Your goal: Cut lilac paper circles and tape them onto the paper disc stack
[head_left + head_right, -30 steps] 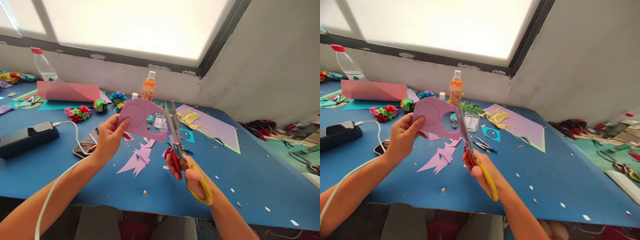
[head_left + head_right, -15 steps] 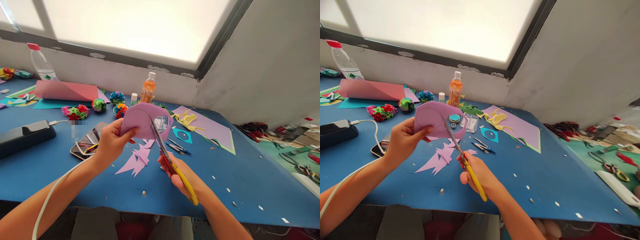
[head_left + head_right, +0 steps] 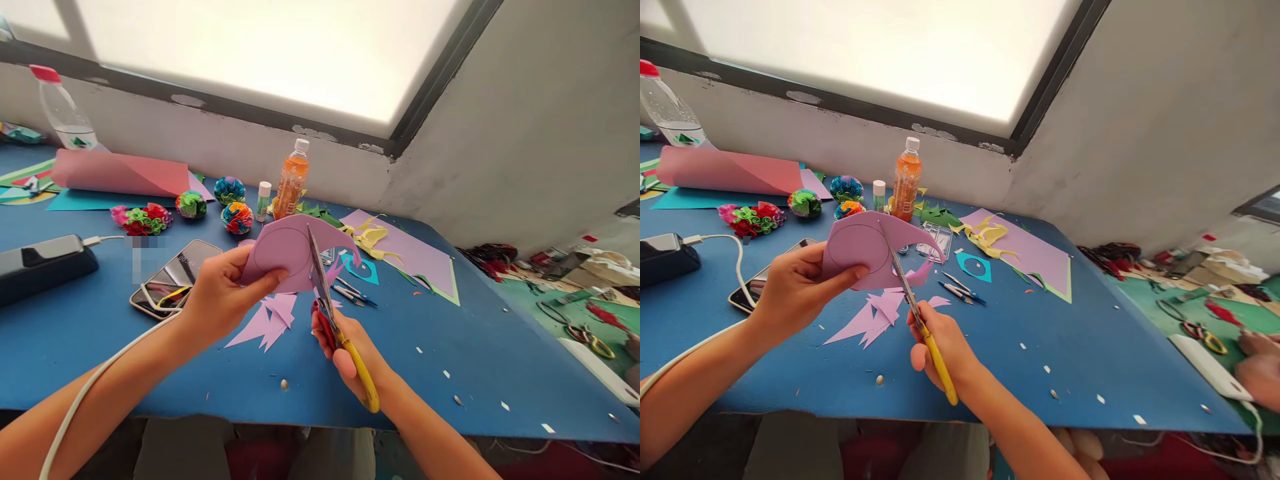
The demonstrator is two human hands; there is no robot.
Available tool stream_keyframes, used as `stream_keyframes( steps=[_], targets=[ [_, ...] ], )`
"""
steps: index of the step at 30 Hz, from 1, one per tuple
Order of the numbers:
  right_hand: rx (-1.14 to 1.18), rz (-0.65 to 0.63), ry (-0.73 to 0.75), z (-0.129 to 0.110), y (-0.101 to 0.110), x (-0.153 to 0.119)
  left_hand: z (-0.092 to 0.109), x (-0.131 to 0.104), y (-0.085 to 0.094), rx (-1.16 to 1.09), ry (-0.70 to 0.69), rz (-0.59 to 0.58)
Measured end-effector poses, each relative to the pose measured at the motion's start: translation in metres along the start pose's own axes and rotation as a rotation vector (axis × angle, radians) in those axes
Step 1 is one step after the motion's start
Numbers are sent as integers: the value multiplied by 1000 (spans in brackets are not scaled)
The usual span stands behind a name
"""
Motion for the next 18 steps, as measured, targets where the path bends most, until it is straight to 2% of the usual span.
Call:
stream_keyframes(
  steps=[4, 8, 11, 18],
  targets=[
    [51, 24, -78, 5, -4, -1, 1, -1, 0, -9, 1, -3],
    [-29, -37, 3, -12, -12, -4, -5, -3, -7, 24, 30, -54],
    [-50, -24, 1, -19, -13, -5, -7, -6, -14, 42, 36, -113],
    [35, -16, -60, -11, -16, -4, -1, -12, -13, 66, -1, -95]
  ],
)
Point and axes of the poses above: each hand's wrist, its own x-axis towards the middle knuckle, its own y-axis out of the back of the hand, z = x × y, the point moved 9 cm from there along x, towards the middle knuckle, and after that the axes turned 4 degrees about x, right-handed, at the moved point
